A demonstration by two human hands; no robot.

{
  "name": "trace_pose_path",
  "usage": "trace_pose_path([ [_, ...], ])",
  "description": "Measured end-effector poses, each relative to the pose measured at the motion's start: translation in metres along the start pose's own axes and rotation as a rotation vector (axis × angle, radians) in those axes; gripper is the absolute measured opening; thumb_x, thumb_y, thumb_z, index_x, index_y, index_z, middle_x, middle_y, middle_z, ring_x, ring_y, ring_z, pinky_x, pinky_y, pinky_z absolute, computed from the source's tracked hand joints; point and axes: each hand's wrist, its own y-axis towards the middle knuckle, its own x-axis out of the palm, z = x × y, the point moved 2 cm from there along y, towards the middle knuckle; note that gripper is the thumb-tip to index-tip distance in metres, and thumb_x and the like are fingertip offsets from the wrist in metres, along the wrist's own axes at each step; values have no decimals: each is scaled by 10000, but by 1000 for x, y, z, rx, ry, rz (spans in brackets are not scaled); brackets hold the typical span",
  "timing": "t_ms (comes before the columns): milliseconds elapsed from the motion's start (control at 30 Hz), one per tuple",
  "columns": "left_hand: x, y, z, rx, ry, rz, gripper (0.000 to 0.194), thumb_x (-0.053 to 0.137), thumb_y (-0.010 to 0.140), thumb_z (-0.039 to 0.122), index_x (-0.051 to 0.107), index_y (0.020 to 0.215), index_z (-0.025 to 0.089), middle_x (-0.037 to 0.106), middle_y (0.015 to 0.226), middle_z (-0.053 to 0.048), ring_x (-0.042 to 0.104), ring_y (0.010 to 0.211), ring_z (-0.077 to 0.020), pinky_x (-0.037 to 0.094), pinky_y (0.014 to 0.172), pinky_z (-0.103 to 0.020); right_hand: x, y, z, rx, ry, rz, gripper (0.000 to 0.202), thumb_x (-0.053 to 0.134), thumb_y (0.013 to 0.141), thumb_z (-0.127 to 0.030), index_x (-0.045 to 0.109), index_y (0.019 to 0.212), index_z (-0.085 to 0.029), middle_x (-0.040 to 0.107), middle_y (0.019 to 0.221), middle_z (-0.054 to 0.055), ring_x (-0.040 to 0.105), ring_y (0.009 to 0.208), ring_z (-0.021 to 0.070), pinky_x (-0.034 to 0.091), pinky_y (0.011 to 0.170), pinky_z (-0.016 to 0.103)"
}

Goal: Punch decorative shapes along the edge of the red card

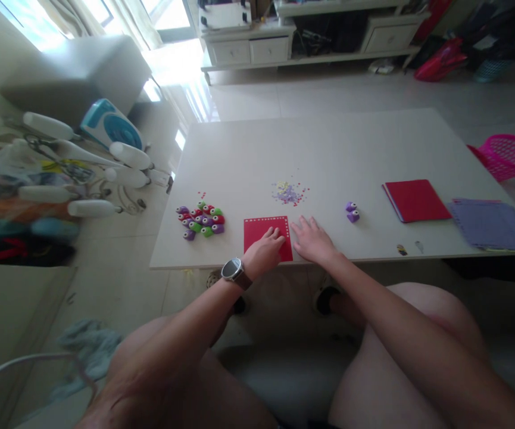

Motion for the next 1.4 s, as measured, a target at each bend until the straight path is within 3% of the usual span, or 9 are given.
trace_pose_path([
  [200,-4,4,12,-104,-39,-47,468,624,932,160,595,1396,106,507,1603,-278,441,1553,-417,518,1188,-560,3,1,0,-1,29,15,648,483,1030,-323,440,1665,-201,301,1774,187,298,1612,442,404,1217,566],
  [400,-7,1,17,-113,-30,-75,503,610,922,107,567,1424,122,446,1664,-251,330,1622,-396,464,1243,-540,0,0,-2,-2,23,9,654,469,1026,-300,441,1663,-159,301,1768,214,300,1606,463,401,1219,573],
  [567,-9,3,12,-83,-28,-81,453,626,947,173,601,1392,92,492,1620,-274,405,1584,-384,475,1238,-492,0,0,-3,3,29,2,638,465,1028,-307,456,1653,-173,301,1768,212,301,1607,464,403,1217,586],
  [833,-20,2,3,-69,27,-50,346,581,953,151,683,1281,110,647,1469,-223,572,1445,-325,516,1184,-429,-4,2,-9,19,20,-35,667,504,1021,-319,424,1656,-130,268,1763,266,284,1603,495,409,1198,595],
  [1000,-51,-9,-30,-225,-30,-21,388,588,967,189,675,1342,144,721,1368,-166,624,1373,-293,490,1188,-398,0,3,-9,22,-3,-28,669,518,1021,-331,420,1654,-136,260,1767,260,282,1601,493,396,1202,576],
  [1167,-88,-44,-97,-523,-44,30,468,658,897,183,683,1364,208,770,1237,-102,701,1188,-268,555,1038,-351,1,2,-7,15,-30,-13,646,504,1032,-331,432,1645,-141,281,1757,257,305,1580,494,406,1179,573],
  [1267,-95,-67,-129,-658,-2,-68,385,670,820,107,753,1184,199,772,1122,-99,714,1048,-264,558,941,-337,-2,2,-6,-10,-41,18,596,521,1024,-322,496,1594,-152,358,1711,255,369,1524,462,434,1142,549],
  [1400,-91,-81,-145,-745,-39,-169,352,670,827,81,748,1156,176,736,951,-44,684,919,-218,517,862,-286,-5,3,-5,-27,-33,54,500,547,1011,-314,586,1486,-164,497,1555,254,474,1369,416,479,1056,508],
])
